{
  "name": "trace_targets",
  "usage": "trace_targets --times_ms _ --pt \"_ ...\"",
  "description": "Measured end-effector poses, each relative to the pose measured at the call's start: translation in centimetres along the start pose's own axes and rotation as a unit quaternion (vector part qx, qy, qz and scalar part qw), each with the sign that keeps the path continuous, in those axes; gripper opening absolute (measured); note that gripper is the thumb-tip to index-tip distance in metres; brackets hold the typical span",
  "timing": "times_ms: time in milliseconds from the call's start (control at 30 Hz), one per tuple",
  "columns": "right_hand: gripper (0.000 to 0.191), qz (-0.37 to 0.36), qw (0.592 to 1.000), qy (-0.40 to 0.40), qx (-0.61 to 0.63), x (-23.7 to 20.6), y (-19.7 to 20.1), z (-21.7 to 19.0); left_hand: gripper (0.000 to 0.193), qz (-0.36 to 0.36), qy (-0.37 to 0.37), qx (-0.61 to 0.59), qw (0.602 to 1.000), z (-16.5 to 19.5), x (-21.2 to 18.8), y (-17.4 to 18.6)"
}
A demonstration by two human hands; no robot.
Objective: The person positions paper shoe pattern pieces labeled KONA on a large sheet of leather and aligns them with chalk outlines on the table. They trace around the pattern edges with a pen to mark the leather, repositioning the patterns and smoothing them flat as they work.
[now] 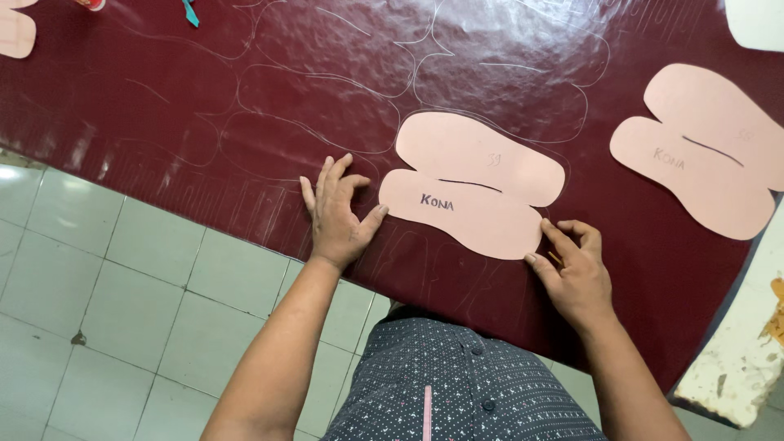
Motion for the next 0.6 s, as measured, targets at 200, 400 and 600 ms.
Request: trace_targets --times_ms 200,400,600 --pt "0.057 -0.002 1.0 0.0 0.002 0.1 -0.2 -0.8 0.046 -0.008 -0.006 0.001 1.0 -0.3 0.2 0.2" --pt "0.057 0.0 1.0 0.006 0.015 0.1 -0.4 -1.4 0.043 -0.011 -0.005 0.007 1.0 -0.7 0.3 0.8" --pt "0.057 0.005 1.0 0.005 -0.001 0.0 -0.8 -1.6 0.044 -0.008 -0.006 0.007 1.0 -1.3 0.3 0.9"
Point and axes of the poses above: each hand's wrist, its own x-axis towards the middle knuckle, its own y-axis out of the back of the hand, z = x × y, the point moved 10 cm from there along x, towards the middle knuckle, and after that the axes turned 9 degrees about x, right-handed, at the moved point
